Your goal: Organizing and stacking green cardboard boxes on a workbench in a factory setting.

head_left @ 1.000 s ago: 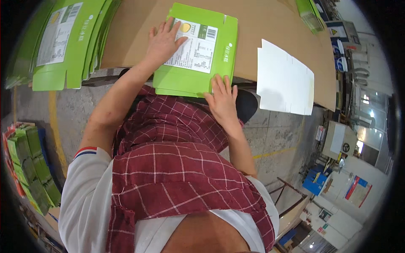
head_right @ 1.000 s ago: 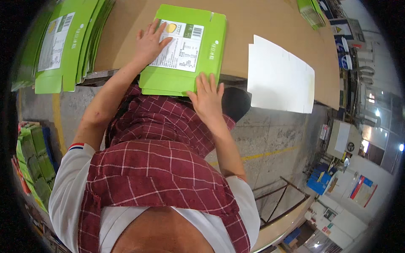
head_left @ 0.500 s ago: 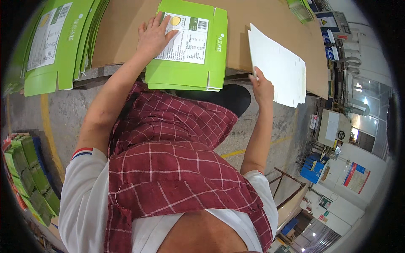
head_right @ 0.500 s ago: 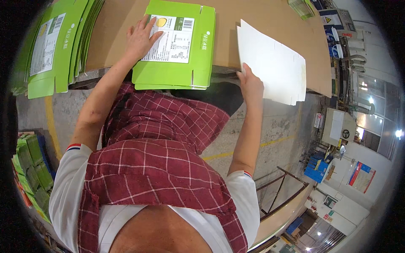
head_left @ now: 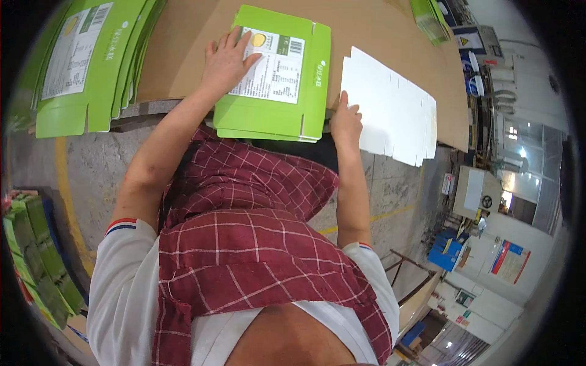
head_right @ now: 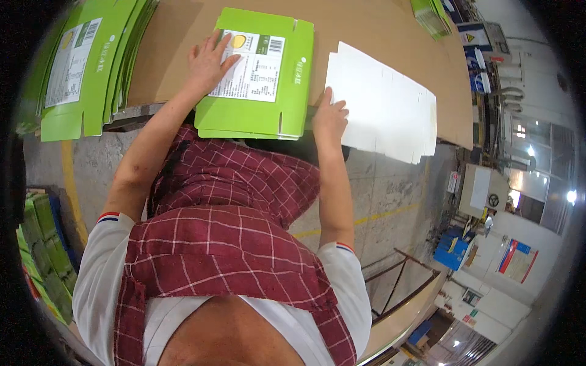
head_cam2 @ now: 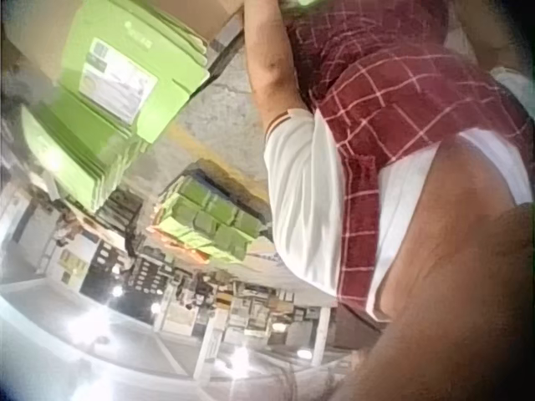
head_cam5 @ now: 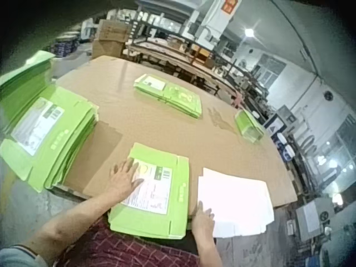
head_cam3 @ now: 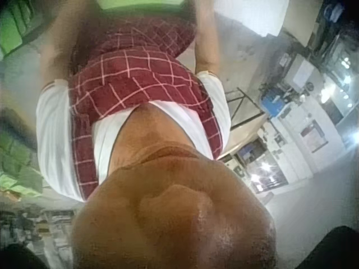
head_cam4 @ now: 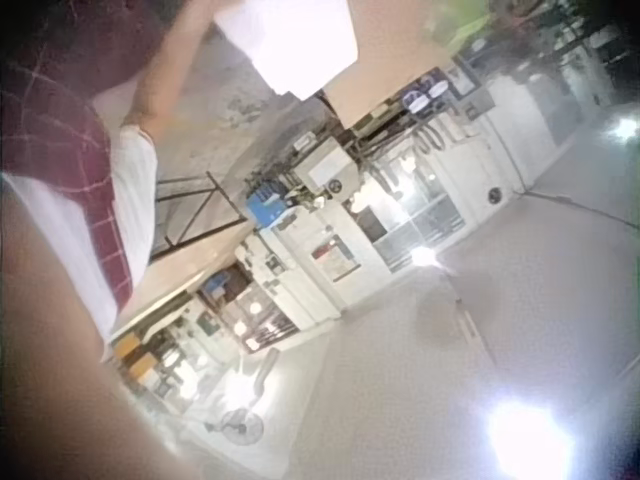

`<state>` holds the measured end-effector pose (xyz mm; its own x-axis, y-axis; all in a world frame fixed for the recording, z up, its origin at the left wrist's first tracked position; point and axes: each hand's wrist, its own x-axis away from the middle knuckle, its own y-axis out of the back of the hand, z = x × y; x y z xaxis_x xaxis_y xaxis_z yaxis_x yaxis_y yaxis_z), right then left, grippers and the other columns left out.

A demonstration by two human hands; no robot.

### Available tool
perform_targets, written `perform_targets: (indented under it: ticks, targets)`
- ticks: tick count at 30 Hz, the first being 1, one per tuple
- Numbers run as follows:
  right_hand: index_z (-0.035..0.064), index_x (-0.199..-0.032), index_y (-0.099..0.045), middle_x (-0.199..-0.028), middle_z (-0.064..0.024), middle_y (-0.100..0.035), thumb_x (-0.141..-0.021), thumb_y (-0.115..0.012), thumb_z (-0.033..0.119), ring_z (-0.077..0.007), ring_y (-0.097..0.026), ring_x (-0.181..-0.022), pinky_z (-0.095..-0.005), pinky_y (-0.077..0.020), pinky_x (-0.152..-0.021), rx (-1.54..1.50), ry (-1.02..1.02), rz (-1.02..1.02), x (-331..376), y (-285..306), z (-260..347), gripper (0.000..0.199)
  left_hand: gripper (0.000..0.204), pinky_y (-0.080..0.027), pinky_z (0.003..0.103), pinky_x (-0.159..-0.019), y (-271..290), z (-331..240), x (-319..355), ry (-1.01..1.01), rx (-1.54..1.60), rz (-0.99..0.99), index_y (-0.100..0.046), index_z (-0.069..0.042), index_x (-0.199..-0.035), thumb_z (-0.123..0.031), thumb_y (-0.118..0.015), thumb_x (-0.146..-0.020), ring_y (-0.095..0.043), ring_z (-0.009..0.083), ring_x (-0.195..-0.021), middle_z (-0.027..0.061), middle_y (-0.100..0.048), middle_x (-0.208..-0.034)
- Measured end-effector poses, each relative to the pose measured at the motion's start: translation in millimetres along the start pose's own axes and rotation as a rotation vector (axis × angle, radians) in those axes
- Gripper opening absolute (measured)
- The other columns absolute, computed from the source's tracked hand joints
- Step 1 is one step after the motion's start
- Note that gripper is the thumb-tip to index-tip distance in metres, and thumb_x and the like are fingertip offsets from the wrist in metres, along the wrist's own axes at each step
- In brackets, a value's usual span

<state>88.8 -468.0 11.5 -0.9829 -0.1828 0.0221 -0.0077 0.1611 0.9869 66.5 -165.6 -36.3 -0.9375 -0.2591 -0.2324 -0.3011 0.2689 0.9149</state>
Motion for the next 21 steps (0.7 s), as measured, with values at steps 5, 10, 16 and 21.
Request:
perform_targets:
  ticks: [5, 10, 16, 21]
  targets:
    - [0.0102, -0.130, -0.044, -0.071, -0.0252, -0.059, -0.086, -0.044, 0.008, -0.0423, -0.059, -0.065, -0.0485, -0.0497, -0.062, -0.270, 0.158, -0.039, -1.4, 29.1, -9.4, 0.044, 0.062, -0.018, 0.054, -0.107, 1.5, 0.6, 0.7, -0.009, 0.026, -0.006, -0.037, -0.015, -0.139, -0.052, -0.046, -0.090, -0.027, 0.0255, -0.135, 0.0109, -0.029, -0.147]
    - [-0.0004, -0.136, -0.036, -0.122, -0.0219, -0.054, -0.085, -0.046, 0.005, -0.0267, -0.057, -0.107, -0.0340, -0.0452, -0.090, -0.983, 0.310, -0.292, 17.1, 106.4, -5.1, 0.052, 0.062, -0.019, 0.054, -0.106, 0.7, -0.7, 1.2, -0.001, 0.029, -0.026, -0.037, -0.013, -0.139, -0.050, -0.046, -0.090, -0.026, 0.0261, -0.136, 0.0107, -0.029, -0.147]
    - [-0.0074, -0.137, -0.031, -0.128, -0.0219, -0.048, -0.085, -0.048, 0.003, -0.0255, -0.052, -0.113, -0.0318, -0.0440, -0.094, -1.860, 0.002, -0.044, 26.3, 109.7, 24.3, 0.056, 0.062, -0.016, 0.053, -0.108, 7.9, 0.0, 1.1, 0.011, 0.175, 0.021, -0.036, -0.009, -0.139, -0.051, -0.040, -0.093, -0.024, 0.0282, -0.137, 0.0108, -0.029, -0.147]
    - [-0.0080, -0.139, -0.026, -0.130, -0.0226, -0.046, -0.086, -0.047, 0.003, -0.0292, -0.054, -0.112, -0.0356, -0.0480, -0.092, -2.158, -0.188, 0.145, 1.5, 40.2, 16.7, 0.058, 0.071, -0.010, 0.053, -0.109, 17.4, 1.2, 1.6, 0.064, 0.401, 0.083, -0.030, -0.006, -0.142, -0.058, -0.025, -0.093, -0.023, 0.0314, -0.137, 0.0140, -0.029, -0.147]
